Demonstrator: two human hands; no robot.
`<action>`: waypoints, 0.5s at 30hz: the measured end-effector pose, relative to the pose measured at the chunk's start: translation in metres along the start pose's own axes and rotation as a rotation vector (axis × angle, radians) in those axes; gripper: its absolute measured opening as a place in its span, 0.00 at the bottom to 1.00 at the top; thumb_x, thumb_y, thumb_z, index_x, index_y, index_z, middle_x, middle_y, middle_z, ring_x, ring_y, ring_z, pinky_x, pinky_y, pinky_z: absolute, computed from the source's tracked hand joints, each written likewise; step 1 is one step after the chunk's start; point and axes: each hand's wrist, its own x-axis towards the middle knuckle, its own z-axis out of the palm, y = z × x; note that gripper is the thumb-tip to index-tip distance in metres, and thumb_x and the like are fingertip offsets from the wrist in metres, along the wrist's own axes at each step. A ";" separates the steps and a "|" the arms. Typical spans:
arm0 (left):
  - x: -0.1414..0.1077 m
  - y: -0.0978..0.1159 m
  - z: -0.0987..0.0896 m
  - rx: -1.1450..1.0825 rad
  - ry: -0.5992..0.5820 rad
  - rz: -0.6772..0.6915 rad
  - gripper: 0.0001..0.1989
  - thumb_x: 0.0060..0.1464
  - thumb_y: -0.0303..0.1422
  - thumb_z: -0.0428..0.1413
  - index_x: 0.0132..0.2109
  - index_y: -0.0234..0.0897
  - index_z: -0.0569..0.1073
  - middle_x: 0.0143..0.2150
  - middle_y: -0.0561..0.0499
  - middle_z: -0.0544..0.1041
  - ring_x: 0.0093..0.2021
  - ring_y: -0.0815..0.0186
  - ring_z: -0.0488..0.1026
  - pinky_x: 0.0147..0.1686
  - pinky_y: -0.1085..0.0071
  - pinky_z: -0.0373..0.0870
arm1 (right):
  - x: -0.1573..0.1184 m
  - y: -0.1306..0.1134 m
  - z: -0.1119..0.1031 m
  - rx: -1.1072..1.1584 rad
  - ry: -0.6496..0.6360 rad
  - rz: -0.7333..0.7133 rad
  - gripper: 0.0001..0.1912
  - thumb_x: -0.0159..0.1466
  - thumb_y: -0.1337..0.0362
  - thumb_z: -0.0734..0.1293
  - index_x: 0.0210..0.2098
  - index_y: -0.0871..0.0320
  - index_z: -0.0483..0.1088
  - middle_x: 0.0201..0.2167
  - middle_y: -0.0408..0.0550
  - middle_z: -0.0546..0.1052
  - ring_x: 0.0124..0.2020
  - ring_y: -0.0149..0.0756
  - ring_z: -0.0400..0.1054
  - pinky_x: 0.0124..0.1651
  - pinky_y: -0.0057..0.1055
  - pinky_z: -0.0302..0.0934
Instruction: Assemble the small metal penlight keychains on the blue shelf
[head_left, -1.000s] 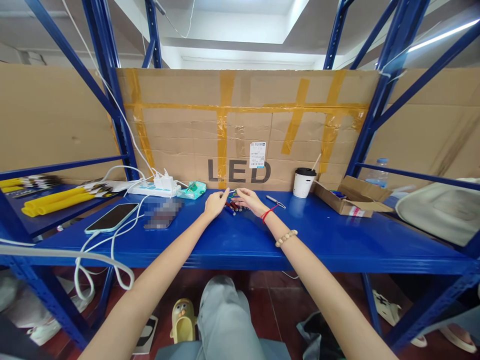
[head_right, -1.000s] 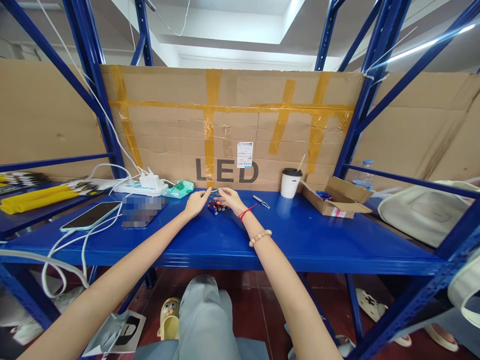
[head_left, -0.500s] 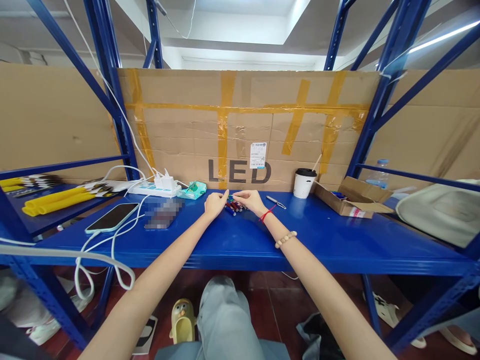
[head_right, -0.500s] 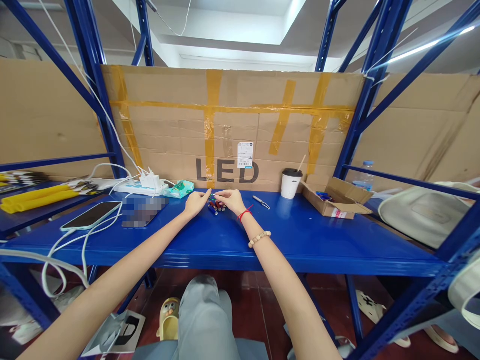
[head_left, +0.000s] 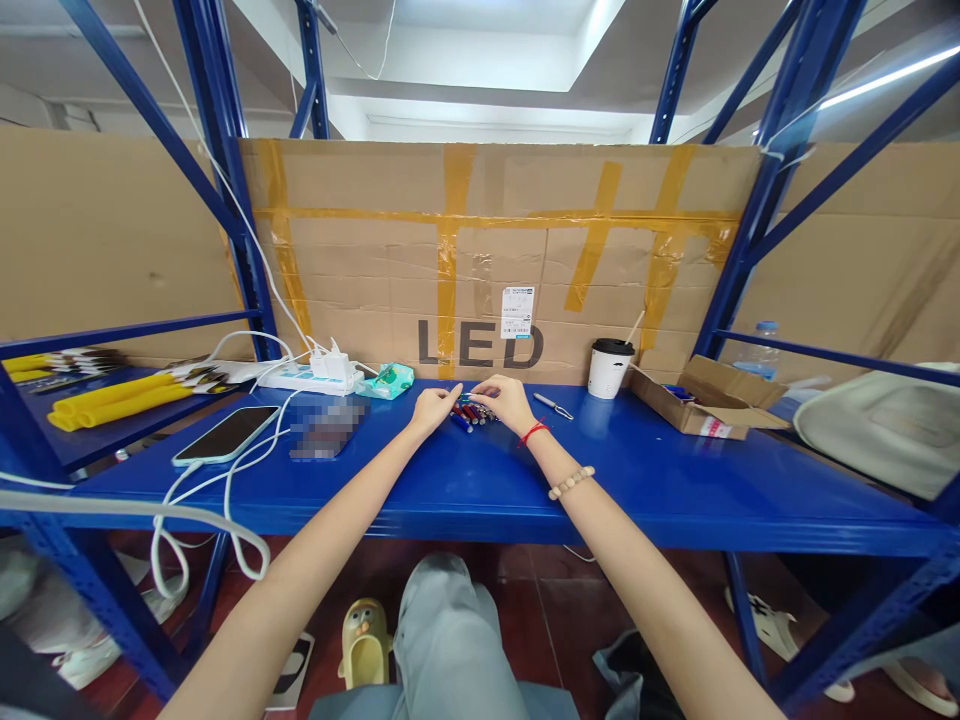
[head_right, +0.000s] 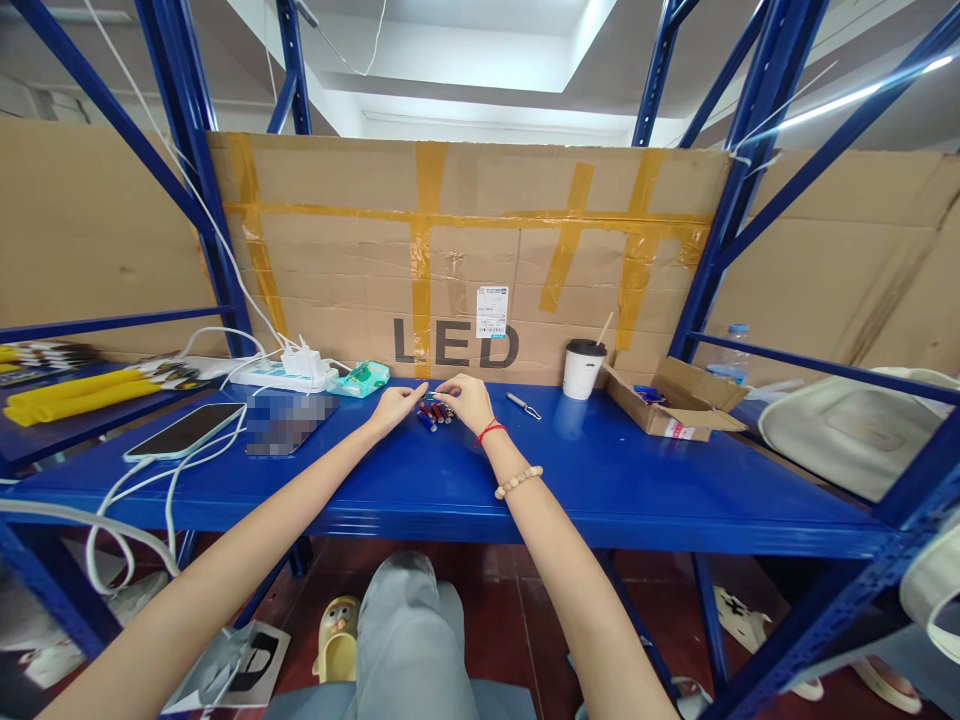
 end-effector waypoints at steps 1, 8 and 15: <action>0.000 -0.001 0.001 -0.004 0.001 0.009 0.23 0.50 0.49 0.49 0.18 0.35 0.68 0.21 0.50 0.71 0.28 0.65 0.68 0.28 0.73 0.58 | 0.000 0.000 0.000 -0.025 -0.011 -0.010 0.07 0.52 0.61 0.70 0.28 0.59 0.75 0.30 0.48 0.76 0.28 0.34 0.69 0.35 0.30 0.64; 0.007 -0.010 0.006 -0.046 -0.037 0.025 0.19 0.48 0.47 0.52 0.24 0.34 0.72 0.25 0.50 0.74 0.30 0.65 0.69 0.30 0.73 0.60 | -0.001 -0.004 0.000 -0.046 -0.055 -0.015 0.03 0.52 0.66 0.71 0.27 0.60 0.75 0.28 0.47 0.74 0.27 0.31 0.67 0.33 0.28 0.62; 0.011 -0.014 0.011 -0.111 -0.134 0.040 0.17 0.49 0.44 0.52 0.29 0.33 0.73 0.21 0.52 0.71 0.24 0.69 0.67 0.27 0.74 0.62 | -0.002 -0.002 0.002 -0.064 -0.071 -0.062 0.03 0.53 0.67 0.70 0.27 0.61 0.75 0.31 0.48 0.71 0.27 0.29 0.65 0.33 0.27 0.63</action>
